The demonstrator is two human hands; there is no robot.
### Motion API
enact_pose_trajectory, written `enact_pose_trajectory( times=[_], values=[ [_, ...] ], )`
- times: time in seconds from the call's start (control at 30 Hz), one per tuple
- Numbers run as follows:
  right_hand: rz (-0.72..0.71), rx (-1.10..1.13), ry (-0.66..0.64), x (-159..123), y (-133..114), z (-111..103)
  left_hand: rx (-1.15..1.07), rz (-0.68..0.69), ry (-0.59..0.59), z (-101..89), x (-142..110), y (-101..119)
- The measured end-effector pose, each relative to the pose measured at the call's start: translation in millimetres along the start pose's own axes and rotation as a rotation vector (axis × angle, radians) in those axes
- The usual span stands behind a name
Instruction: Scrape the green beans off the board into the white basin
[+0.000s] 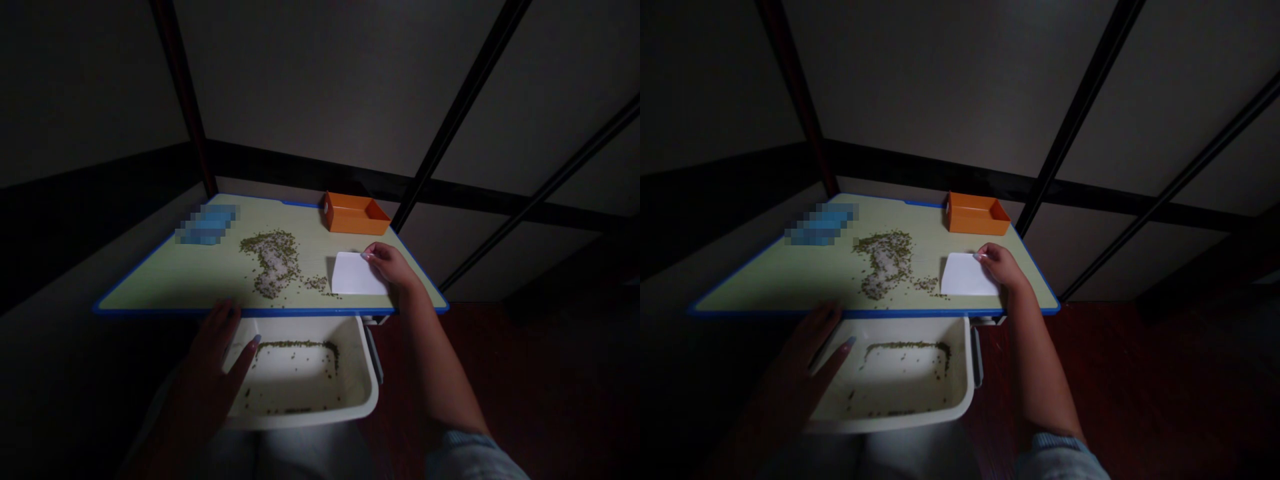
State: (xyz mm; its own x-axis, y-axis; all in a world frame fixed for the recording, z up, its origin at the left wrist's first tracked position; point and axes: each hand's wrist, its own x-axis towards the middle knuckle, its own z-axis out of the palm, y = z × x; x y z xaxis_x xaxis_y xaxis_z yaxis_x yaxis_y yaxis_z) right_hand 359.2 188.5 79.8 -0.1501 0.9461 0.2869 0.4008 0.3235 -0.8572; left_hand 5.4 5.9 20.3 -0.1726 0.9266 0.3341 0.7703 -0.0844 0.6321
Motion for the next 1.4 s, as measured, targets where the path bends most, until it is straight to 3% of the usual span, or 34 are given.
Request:
enact_pose_trajectory(
  times=[0.23, 1.4],
  values=[
    [-0.014, -0.025, -0.005, 2, 6, 4, 0.020, -0.040, -0.048, -2.0, 0, 5],
    [-0.066, -0.099, -0.022, -2, -7, 12, 0.084, 0.062, 0.020, 5.2, 0, -5]
  ],
)
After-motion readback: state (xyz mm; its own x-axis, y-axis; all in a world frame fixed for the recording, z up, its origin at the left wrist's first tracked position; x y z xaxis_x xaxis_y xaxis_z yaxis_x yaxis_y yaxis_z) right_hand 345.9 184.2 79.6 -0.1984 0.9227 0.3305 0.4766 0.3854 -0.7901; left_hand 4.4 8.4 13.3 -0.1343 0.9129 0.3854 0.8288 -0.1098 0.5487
